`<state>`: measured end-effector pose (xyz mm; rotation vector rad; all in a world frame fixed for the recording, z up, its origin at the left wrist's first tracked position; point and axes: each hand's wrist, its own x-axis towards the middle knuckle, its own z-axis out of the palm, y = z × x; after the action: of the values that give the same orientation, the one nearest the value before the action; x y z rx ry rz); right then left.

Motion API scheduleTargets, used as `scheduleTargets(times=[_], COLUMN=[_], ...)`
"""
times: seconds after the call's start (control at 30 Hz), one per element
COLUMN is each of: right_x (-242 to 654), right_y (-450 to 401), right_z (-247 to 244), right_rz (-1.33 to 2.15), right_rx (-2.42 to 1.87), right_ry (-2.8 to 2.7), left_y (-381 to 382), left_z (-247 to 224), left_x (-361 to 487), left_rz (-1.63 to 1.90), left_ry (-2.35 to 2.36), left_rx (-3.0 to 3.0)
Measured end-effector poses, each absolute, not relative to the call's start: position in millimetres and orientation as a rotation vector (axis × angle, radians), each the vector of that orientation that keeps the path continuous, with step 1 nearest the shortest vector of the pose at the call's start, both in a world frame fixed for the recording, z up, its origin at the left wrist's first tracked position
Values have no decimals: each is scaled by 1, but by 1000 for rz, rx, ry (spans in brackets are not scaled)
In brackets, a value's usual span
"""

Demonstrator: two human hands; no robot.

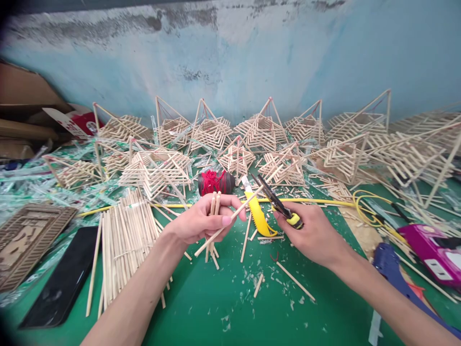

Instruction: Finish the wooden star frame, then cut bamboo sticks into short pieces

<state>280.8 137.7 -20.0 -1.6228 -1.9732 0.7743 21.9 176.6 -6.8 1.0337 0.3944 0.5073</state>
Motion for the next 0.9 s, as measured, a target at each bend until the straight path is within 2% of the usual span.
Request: scheduleTargets(times=[0.33, 0.6, 0.8, 0.9], right_x=[276, 279, 280, 281], right_y=[142, 141, 141, 142], right_z=[-17, -21, -22, -23], right_rz=[757, 735, 690, 727], right_rx=[-1705, -1747, -1706, -1664], right_ry=[-1894, -1740, -1704, -1722], left_y=[178, 174, 166, 167], left_z=[-13, -16, -8, -2], left_x=[34, 78, 121, 135], left_rz=[596, 829, 517, 562], left_ry=[317, 582, 682, 800], left_rx=[796, 436, 747, 1044])
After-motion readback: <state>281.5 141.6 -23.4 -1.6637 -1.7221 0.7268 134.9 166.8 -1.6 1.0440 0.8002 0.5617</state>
